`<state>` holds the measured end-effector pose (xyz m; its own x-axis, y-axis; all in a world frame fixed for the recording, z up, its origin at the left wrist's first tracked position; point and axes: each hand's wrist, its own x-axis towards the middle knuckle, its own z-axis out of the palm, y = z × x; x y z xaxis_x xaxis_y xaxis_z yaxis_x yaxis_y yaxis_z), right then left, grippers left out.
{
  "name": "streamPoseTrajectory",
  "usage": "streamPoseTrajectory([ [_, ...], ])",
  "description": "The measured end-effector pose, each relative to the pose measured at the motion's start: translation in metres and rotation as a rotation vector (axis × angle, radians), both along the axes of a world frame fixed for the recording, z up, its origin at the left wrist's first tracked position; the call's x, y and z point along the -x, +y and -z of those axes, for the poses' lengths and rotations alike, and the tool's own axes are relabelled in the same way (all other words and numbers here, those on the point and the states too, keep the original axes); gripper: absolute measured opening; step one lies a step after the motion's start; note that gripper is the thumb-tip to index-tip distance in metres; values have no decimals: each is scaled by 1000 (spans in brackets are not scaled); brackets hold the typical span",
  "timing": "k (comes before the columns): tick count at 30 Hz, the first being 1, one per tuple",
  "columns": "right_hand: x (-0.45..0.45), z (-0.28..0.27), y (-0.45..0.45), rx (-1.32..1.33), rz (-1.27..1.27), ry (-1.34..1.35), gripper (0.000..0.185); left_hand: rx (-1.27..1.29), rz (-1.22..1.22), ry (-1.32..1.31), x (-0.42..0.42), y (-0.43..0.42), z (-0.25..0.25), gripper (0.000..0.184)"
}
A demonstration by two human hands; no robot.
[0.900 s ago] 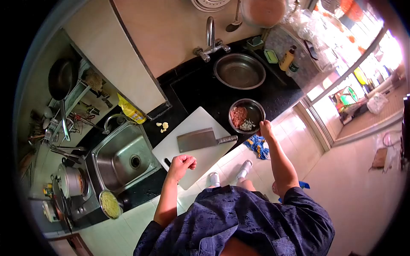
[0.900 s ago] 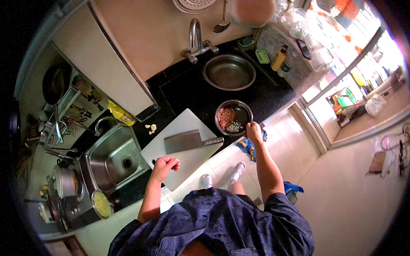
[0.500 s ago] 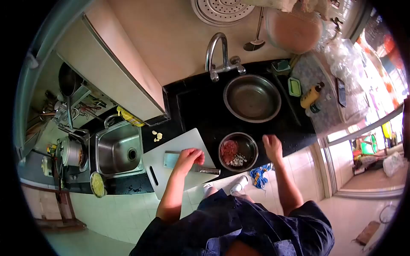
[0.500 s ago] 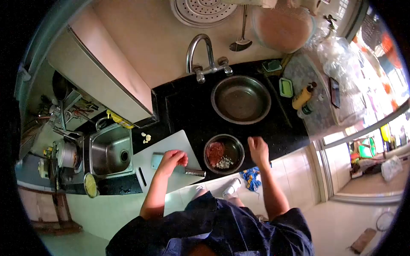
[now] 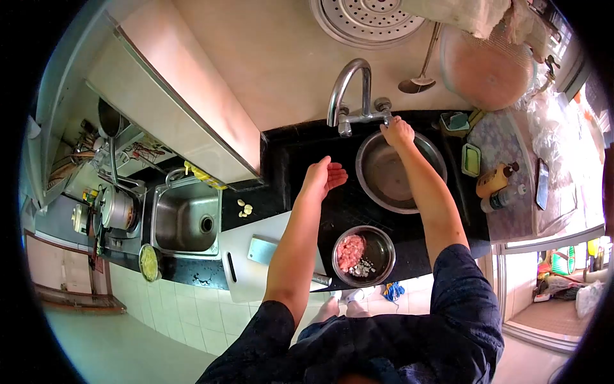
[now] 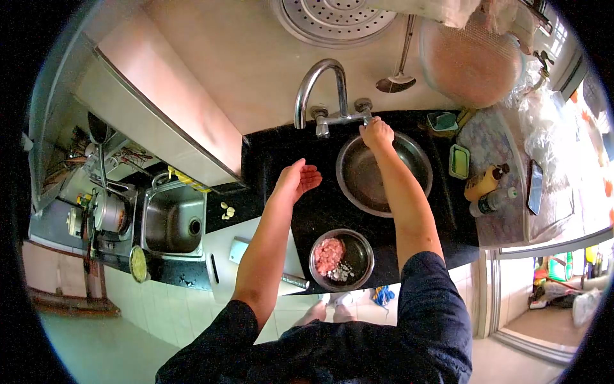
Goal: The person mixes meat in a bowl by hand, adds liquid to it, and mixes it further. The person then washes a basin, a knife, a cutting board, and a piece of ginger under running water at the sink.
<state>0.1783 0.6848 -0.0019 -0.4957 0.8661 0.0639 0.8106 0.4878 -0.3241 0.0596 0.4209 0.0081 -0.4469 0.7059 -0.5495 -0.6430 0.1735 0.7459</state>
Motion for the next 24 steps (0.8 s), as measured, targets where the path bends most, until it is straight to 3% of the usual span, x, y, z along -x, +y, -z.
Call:
streamPoseTrajectory([
  [5, 8, 18, 1, -72, 58, -12, 38, 24, 45, -10, 22, 23, 4, 38],
  [11, 15, 35, 0, -405, 68, -105, 18, 24, 53, -6, 41, 40, 1, 32],
  [17, 13, 38, 1, -595, 16, -215, 13, 25, 82, -33, 45, 52, 2, 29],
  [24, 17, 45, 6, -624, 46, -282, 16, 40, 74, -38, 46, 56, 1, 28],
])
